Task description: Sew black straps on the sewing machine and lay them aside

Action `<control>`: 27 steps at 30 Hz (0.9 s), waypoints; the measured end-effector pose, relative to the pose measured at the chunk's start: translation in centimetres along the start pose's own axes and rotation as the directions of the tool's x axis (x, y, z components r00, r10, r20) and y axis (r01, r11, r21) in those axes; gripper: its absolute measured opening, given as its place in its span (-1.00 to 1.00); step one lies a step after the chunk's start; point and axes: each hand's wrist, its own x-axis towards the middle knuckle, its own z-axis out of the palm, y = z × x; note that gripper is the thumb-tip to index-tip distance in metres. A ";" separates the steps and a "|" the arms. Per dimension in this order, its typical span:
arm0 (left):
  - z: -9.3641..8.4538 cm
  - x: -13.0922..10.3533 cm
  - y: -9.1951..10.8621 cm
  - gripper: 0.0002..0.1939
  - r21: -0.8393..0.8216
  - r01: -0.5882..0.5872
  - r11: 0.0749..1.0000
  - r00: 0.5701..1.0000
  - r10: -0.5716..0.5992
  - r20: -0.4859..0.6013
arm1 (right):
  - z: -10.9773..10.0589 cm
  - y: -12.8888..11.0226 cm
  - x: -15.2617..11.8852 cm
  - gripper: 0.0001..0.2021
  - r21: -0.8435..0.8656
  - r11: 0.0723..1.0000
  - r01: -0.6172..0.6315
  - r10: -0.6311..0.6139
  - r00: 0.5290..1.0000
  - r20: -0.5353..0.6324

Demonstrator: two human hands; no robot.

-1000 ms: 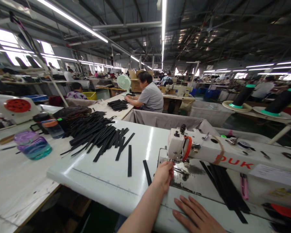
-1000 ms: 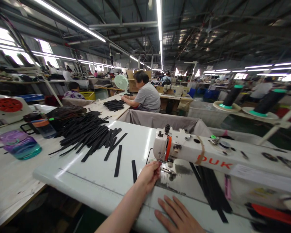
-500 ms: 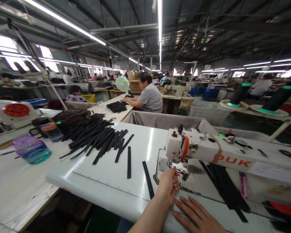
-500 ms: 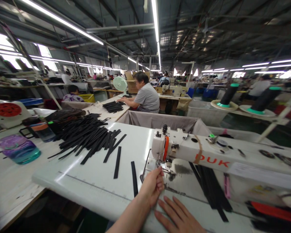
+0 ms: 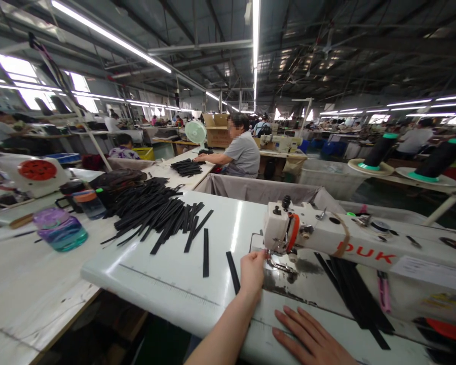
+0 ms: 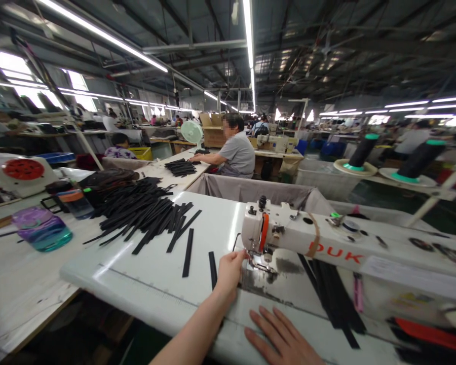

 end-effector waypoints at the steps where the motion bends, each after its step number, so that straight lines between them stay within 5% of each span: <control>1: -0.3 0.0 0.0 -0.60 0.025 -0.026 0.999 1.000 0.026 -0.006 | 0.0 0.0 0.0 -0.27 -0.011 1.000 0.006 -0.006 1.000 -0.009; 12: 0.1 0.5 -0.5 -0.57 0.217 -0.058 0.974 0.998 0.056 0.014 | -0.3 -0.2 0.0 -0.21 -0.063 0.998 -0.008 0.008 1.000 -0.004; 22: 1.6 0.2 -1.0 -0.76 0.367 -0.062 0.928 0.995 0.031 0.090 | 0.3 -0.1 -0.3 -0.20 0.160 0.985 -0.057 0.048 0.997 0.062; 27: 2.3 -2.6 -0.8 -0.78 0.430 -0.105 0.897 0.988 0.044 0.149 | 0.2 0.1 -0.9 -0.26 0.351 0.930 -0.114 0.071 0.988 0.135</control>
